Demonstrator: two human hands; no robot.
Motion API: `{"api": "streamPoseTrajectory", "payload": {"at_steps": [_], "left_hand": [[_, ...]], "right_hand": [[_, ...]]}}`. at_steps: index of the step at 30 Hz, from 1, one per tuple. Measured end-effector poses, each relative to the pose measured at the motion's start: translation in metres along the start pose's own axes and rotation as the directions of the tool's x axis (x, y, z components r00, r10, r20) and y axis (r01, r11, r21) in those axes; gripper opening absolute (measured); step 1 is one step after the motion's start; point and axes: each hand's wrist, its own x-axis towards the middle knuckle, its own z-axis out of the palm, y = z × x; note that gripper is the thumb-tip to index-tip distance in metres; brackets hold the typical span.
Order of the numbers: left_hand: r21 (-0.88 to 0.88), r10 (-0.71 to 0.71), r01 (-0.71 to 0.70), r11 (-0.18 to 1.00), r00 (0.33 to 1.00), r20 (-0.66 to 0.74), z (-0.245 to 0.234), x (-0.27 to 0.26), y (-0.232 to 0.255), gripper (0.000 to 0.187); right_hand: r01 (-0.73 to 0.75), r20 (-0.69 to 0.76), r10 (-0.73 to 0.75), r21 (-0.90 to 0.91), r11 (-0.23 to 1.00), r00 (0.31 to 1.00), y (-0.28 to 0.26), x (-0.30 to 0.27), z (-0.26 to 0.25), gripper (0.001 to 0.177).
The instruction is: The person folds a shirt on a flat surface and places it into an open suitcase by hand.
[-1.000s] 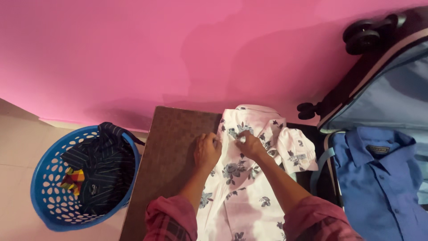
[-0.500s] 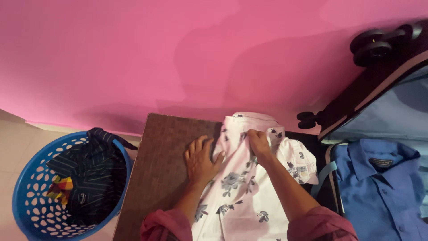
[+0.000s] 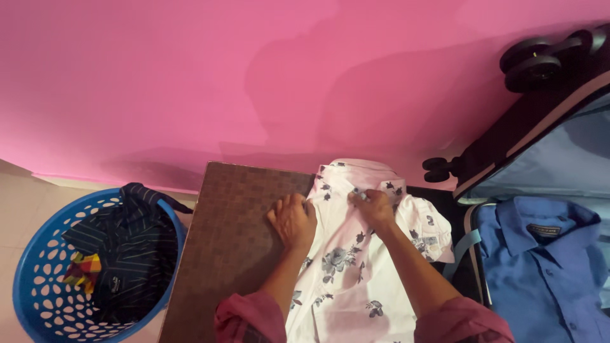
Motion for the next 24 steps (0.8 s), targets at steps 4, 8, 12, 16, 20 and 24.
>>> {"api": "streamPoseTrajectory", "payload": {"at_steps": [4, 8, 12, 16, 20, 24], "left_hand": [[-0.034, -0.07, 0.069, 0.997, 0.997, -0.015, 0.002, 0.0, 0.004, 0.02], [-0.031, -0.039, 0.04, 0.999, 0.999, 0.03, -0.005, 0.013, 0.004, 0.025], [0.079, -0.117, 0.106, 0.991, 0.979, 0.165, -0.002, 0.017, 0.01, 0.022], [0.098, -0.065, 0.055, 0.994, 0.994, 0.094, -0.002, 0.011, 0.016, 0.028], [0.102, -0.06, 0.041, 0.994, 0.979, 0.194, -0.005, 0.012, 0.022, 0.031], [0.106, -0.085, 0.061, 0.992, 0.969, 0.233, -0.008, 0.018, 0.026, 0.028]], "right_hand": [[0.017, -0.067, -0.011, 0.093, 0.996, 0.998, 0.0, -0.004, 0.003, 0.04], [-0.011, 0.029, 0.015, -0.137, 0.99, 0.999, -0.017, -0.001, -0.001, 0.048], [0.123, -0.237, -0.118, 0.008, 0.992, 0.964, -0.021, -0.01, 0.008, 0.041], [0.078, -0.336, -0.146, -0.207, 0.975, 0.931, -0.031, -0.027, 0.011, 0.033], [0.062, -0.327, -0.181, -0.343, 0.937, 0.927, -0.046, -0.043, 0.01, 0.033], [-0.004, -0.285, -0.137, -0.443, 0.897, 0.949, -0.058, -0.048, 0.004, 0.035]]}}
